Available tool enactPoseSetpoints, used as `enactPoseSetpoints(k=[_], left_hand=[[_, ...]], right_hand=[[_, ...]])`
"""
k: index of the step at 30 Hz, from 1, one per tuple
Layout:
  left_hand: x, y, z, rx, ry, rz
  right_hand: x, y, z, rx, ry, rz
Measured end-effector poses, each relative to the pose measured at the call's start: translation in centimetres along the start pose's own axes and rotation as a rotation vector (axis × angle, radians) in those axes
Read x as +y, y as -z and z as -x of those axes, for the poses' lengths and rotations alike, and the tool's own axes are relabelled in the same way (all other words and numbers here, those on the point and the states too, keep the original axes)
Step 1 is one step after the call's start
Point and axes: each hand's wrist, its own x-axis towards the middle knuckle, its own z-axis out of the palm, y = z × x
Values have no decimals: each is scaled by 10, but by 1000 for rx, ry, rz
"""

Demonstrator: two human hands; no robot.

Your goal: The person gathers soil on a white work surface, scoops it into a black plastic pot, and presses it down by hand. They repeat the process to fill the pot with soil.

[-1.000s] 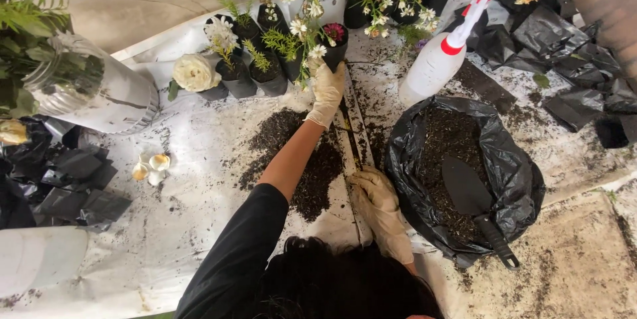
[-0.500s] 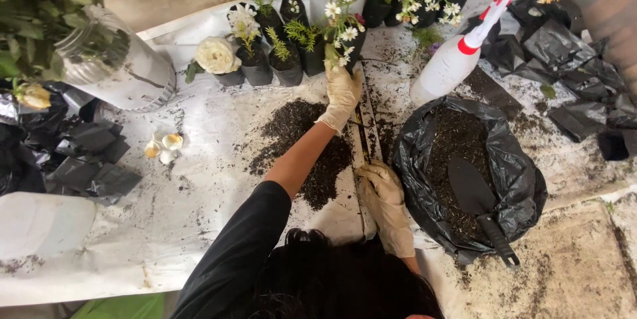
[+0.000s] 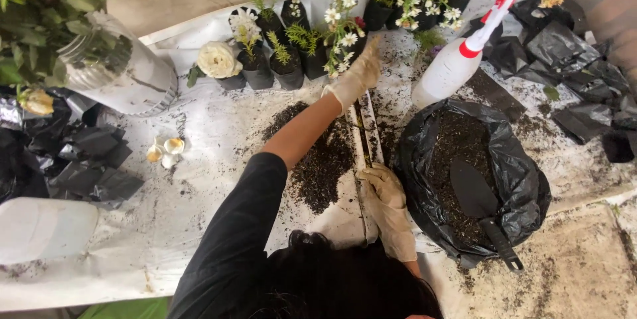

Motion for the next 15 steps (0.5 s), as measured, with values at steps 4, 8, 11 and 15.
enactPoseSetpoints(k=[4,8,11,15], left_hand=[[-24,12,-6,-123,-172,-487],[11,-40,-73,-290,-52,-493],[33,-84,-116,-293,-56,-247],[52,-118,-126,-119,170,162]], right_hand=[[-7,11,-7,-162,132,247],[-24,12,-12,-216,149,508],[30,33,-10,-286,-35,158],[126,68,-11,-495,-124,-459]])
